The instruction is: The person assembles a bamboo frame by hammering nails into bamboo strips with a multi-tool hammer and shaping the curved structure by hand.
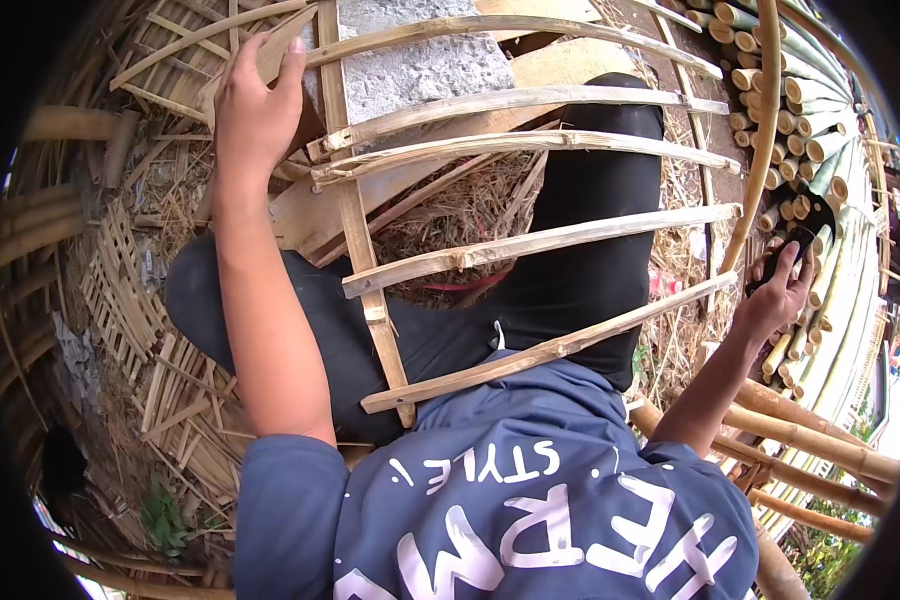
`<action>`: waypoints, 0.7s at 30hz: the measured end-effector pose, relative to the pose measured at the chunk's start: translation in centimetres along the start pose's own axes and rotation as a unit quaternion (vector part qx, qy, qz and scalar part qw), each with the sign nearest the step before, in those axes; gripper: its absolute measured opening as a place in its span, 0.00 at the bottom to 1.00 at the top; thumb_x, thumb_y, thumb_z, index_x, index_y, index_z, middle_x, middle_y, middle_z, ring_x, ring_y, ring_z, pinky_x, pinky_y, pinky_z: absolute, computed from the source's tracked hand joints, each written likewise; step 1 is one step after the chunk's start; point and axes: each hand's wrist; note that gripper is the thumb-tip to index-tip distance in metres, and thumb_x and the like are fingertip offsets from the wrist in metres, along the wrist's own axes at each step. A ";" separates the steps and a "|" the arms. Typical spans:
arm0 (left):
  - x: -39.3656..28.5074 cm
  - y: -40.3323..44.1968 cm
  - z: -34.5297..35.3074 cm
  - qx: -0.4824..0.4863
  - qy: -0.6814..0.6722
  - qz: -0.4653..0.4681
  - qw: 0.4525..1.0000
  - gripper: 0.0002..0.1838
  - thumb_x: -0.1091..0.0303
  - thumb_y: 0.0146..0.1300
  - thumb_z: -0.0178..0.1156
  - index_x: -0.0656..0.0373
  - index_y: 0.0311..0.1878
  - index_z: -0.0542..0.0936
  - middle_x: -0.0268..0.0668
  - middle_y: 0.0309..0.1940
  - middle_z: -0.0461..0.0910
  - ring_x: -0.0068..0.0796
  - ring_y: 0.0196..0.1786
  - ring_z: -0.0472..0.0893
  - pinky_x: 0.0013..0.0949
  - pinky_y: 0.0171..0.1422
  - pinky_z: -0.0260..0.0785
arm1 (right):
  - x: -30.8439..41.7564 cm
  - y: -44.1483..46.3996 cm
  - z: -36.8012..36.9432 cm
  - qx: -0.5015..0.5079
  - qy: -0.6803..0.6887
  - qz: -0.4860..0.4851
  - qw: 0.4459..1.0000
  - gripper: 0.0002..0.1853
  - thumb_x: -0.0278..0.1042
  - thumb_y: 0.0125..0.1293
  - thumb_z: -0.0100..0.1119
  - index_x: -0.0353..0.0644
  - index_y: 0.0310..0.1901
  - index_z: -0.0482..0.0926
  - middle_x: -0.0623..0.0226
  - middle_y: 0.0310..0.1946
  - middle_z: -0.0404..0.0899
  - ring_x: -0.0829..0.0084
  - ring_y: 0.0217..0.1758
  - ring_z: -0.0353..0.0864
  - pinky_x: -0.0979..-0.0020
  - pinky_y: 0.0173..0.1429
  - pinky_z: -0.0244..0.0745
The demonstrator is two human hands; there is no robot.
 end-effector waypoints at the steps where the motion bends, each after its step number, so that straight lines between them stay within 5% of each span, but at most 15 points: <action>1: 0.0 0.0 0.0 0.011 0.003 0.017 1.000 0.33 0.44 0.71 0.57 0.65 0.65 0.75 0.58 0.61 0.78 0.54 0.66 0.77 0.44 0.70 0.66 | -0.6 -0.4 0.3 0.006 -0.019 0.008 1.000 0.21 0.33 0.76 0.59 0.34 0.64 0.70 0.69 0.30 0.77 0.84 0.22 0.66 0.80 0.24 0.59; 4: 0.8 0.3 0.2 0.016 -0.009 0.053 0.998 0.25 0.52 0.72 0.57 0.63 0.60 0.79 0.56 0.53 0.83 0.55 0.60 0.81 0.45 0.65 0.71 | -1.5 -1.5 1.8 0.034 -0.057 0.009 0.998 0.25 0.30 0.72 0.64 0.34 0.66 0.69 0.68 0.31 0.80 0.84 0.25 0.72 0.81 0.27 0.64; 7: 0.8 0.3 -0.1 0.046 -0.014 0.050 0.998 0.21 0.54 0.72 0.57 0.60 0.58 0.81 0.55 0.49 0.85 0.55 0.55 0.83 0.45 0.61 0.73 | -2.7 -2.2 4.5 -0.002 -0.130 -0.154 0.979 0.23 0.24 0.69 0.66 0.31 0.63 0.71 0.62 0.40 0.84 0.80 0.38 0.81 0.80 0.39 0.77; 8: 0.7 0.3 -0.2 0.046 -0.005 0.056 0.997 0.21 0.54 0.72 0.57 0.60 0.58 0.81 0.55 0.48 0.85 0.55 0.54 0.83 0.45 0.60 0.73 | -2.8 -2.5 5.1 0.002 -0.132 -0.169 0.977 0.24 0.20 0.68 0.65 0.31 0.64 0.71 0.62 0.42 0.84 0.83 0.41 0.80 0.83 0.42 0.73; 15: -0.4 0.2 -1.3 0.054 -0.003 0.035 0.998 0.19 0.56 0.72 0.57 0.64 0.48 0.83 0.52 0.41 0.87 0.50 0.47 0.86 0.43 0.54 0.76 | -2.7 -3.6 8.4 0.079 -0.185 -0.211 0.957 0.21 0.23 0.65 0.70 0.37 0.60 0.78 0.70 0.35 0.85 0.87 0.30 0.78 0.82 0.31 0.70; 21: -2.4 -0.7 -2.5 0.163 0.010 -0.043 0.986 0.21 0.54 0.72 0.60 0.68 0.40 0.81 0.40 0.26 0.81 0.27 0.31 0.77 0.34 0.41 0.71 | -3.4 -4.4 8.9 0.114 -0.212 -0.192 0.952 0.22 0.22 0.64 0.69 0.40 0.60 0.79 0.66 0.35 0.86 0.80 0.32 0.84 0.75 0.37 0.77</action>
Point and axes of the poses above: each hand's wrist, its own y-axis towards the middle knuckle, its own z-axis out of the palm, x = y × z
